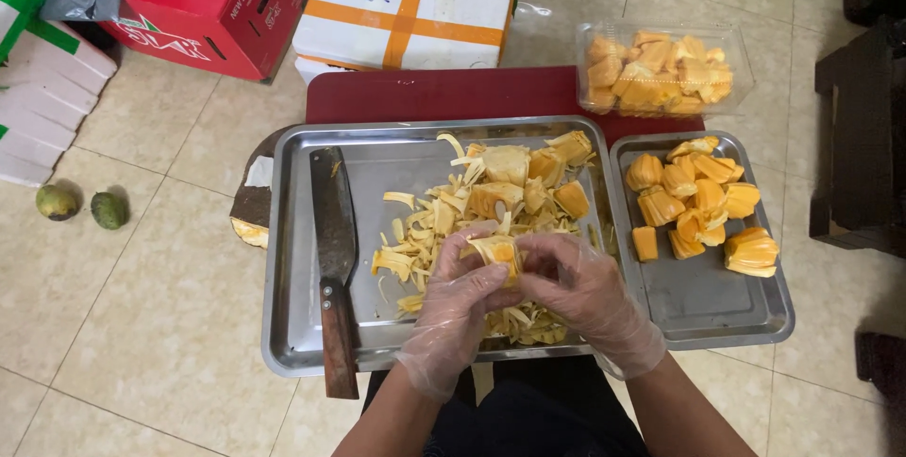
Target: Separating jackfruit segments from the core and placing them on a tray
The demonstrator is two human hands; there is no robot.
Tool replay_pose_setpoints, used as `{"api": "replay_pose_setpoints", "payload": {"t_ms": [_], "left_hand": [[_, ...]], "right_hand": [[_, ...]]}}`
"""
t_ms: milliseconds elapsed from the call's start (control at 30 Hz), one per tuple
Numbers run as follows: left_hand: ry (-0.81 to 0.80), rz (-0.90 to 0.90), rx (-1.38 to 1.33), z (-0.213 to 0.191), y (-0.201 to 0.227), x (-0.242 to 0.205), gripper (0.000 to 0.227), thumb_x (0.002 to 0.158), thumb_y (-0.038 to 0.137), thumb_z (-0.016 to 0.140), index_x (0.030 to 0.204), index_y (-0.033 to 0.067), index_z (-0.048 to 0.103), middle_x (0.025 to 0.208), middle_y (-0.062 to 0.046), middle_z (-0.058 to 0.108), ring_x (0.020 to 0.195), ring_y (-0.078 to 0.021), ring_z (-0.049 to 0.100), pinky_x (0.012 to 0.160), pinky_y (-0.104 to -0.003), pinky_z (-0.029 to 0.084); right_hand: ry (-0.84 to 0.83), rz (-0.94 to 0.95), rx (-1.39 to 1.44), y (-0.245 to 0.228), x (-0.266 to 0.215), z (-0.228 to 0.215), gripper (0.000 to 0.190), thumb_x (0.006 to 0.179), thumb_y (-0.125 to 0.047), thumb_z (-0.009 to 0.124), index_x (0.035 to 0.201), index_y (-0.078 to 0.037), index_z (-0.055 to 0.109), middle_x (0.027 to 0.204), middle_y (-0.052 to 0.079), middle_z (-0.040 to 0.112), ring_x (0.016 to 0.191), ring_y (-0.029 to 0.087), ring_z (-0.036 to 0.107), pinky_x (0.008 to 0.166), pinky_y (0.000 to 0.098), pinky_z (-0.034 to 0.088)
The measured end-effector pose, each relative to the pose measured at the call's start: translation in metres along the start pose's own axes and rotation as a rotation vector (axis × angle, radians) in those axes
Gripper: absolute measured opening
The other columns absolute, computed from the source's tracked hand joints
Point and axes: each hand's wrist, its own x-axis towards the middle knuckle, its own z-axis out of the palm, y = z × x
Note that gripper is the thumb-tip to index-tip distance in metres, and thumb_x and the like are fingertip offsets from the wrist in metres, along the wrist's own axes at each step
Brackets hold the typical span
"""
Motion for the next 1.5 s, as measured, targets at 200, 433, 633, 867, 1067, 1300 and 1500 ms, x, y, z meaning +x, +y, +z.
{"api": "replay_pose_setpoints", "payload": {"t_ms": [200,433,633,867,1067,1300,1500], "left_hand": [[-0.022,0.044,-0.005,-0.010,-0.016,0.010,0.044,0.082,0.008,0.077,0.122,0.0162,0.061,0.112,-0.018,0.068,0.093,-0.0307,0.070,0.078,-0.044,0.063],[0.027,0.019,-0.007,0.002,-0.014,0.006,0.047,0.081,0.003,0.077,0.125,0.0130,0.061,0.113,-0.020,0.071,0.095,-0.0346,0.072,0.081,-0.046,0.063],[0.028,0.041,-0.058,0.001,-0.021,0.010,0.050,0.082,-0.001,0.075,0.127,0.0120,0.057,0.119,-0.016,0.070,0.099,-0.0290,0.069,0.079,-0.045,0.062],[0.010,-0.124,-0.123,-0.004,-0.013,0.009,0.058,0.082,0.002,0.070,0.137,0.0136,0.056,0.133,-0.024,0.061,0.087,-0.0316,0.066,0.054,-0.032,0.058],[-0.067,-0.155,-0.209,-0.021,-0.031,0.018,0.029,0.086,0.010,0.072,0.114,0.0107,0.067,0.107,-0.014,0.070,0.084,-0.0261,0.068,0.058,-0.033,0.057],[-0.059,-0.195,-0.388,-0.045,-0.051,0.034,0.033,0.083,0.006,0.069,0.116,0.0088,0.069,0.114,-0.015,0.073,0.095,-0.0263,0.070,0.079,-0.039,0.061],[-0.112,-0.103,-0.386,-0.046,-0.029,0.028,0.028,0.087,0.000,0.067,0.112,0.0091,0.073,0.123,-0.015,0.068,0.094,-0.0293,0.068,0.062,-0.032,0.061]], "right_hand": [[-0.027,0.093,-0.150,0.012,-0.003,0.003,0.039,0.080,-0.012,0.075,0.119,-0.018,0.073,0.097,0.000,0.077,0.079,0.012,0.072,0.075,0.0252,0.056],[-0.055,0.050,-0.156,-0.006,0.001,-0.004,0.036,0.086,-0.014,0.073,0.122,-0.013,0.068,0.098,0.003,0.073,0.081,0.015,0.070,0.075,0.0283,0.056],[-0.070,-0.024,-0.271,0.001,0.003,-0.002,0.035,0.083,-0.008,0.061,0.118,-0.011,0.065,0.103,0.008,0.074,0.093,0.026,0.072,0.082,0.0382,0.053],[-0.005,-0.025,-0.222,-0.001,0.023,-0.031,0.005,0.094,-0.007,0.067,0.098,-0.009,0.066,0.084,0.003,0.070,0.072,0.015,0.066,0.065,0.0280,0.057],[0.057,-0.028,-0.147,0.009,0.029,-0.024,0.014,0.081,0.004,0.061,0.079,-0.010,0.064,0.078,0.002,0.068,0.071,0.015,0.063,0.069,0.0303,0.050],[0.201,0.147,-0.141,0.031,0.022,-0.008,0.012,0.077,0.001,0.064,0.079,-0.010,0.070,0.075,0.002,0.069,0.069,0.014,0.062,0.065,0.0291,0.049],[-0.276,-0.445,-0.729,0.084,0.021,-0.029,0.017,0.092,-0.011,0.075,0.107,-0.002,0.074,0.121,0.014,0.074,0.123,0.035,0.064,0.107,0.0435,0.058]]}}
